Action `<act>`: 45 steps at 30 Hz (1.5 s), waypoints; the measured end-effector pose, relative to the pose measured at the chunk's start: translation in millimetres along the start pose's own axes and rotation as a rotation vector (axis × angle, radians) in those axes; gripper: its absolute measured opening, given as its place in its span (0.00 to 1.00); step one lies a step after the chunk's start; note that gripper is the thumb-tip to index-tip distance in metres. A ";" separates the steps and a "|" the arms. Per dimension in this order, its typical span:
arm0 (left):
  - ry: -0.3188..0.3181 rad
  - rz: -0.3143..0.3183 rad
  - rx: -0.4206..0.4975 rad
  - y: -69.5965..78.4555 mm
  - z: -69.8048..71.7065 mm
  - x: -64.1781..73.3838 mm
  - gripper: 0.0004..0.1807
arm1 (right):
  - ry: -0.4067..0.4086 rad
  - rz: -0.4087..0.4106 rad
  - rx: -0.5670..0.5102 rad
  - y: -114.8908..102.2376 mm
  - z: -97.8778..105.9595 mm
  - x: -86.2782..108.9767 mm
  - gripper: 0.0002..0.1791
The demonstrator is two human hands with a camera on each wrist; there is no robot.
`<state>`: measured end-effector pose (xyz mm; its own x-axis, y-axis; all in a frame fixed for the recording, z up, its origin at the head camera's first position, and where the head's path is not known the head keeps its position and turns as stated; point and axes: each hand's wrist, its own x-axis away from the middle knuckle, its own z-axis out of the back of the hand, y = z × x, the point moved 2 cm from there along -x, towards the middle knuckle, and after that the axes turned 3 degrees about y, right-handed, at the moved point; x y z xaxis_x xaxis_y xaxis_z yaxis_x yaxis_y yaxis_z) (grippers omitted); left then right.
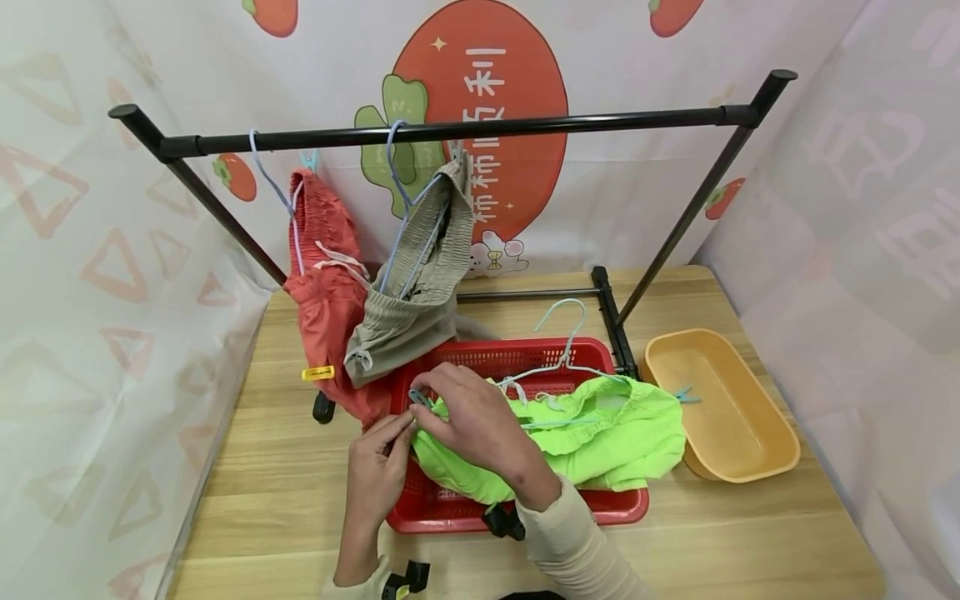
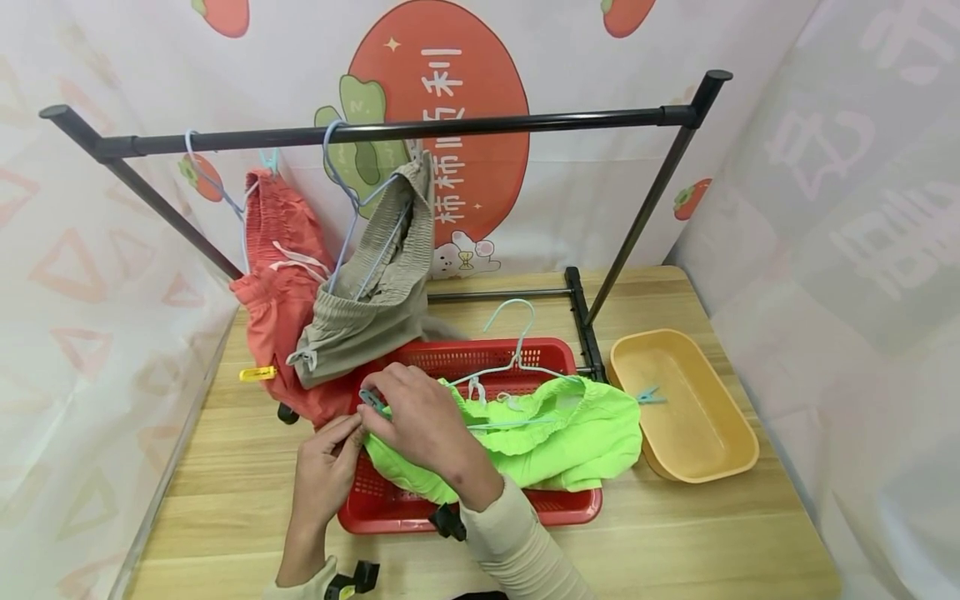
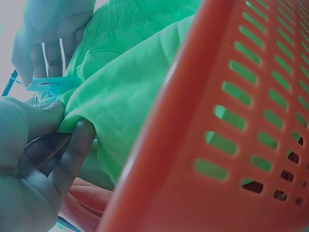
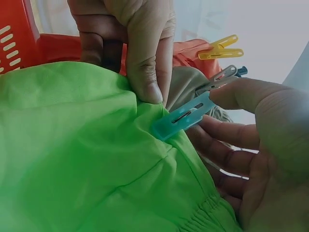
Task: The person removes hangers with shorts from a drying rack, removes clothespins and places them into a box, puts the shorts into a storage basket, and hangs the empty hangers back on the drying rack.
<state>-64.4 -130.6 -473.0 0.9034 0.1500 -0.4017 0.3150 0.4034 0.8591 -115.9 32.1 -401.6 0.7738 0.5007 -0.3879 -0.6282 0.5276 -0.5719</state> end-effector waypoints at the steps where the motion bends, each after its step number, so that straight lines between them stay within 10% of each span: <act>1: 0.000 0.000 -0.004 0.1 -0.3 0.0 0.14 | 0.003 0.000 -0.005 -0.1 0.1 0.1 0.11; 28: -0.011 -0.008 -0.002 3.6 0.5 -3.3 0.14 | 0.189 -0.042 -0.164 2.5 -3.3 3.2 0.07; 45: -0.027 -0.001 0.009 -1.5 0.7 0.4 0.12 | 0.280 -0.082 -0.352 15.4 27.9 12.1 0.11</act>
<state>-64.3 -131.8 -474.2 0.9106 0.1248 -0.3941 0.3186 0.3955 0.8614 -118.4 65.4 -394.9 0.8424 0.2363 -0.4842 -0.5355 0.2686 -0.8007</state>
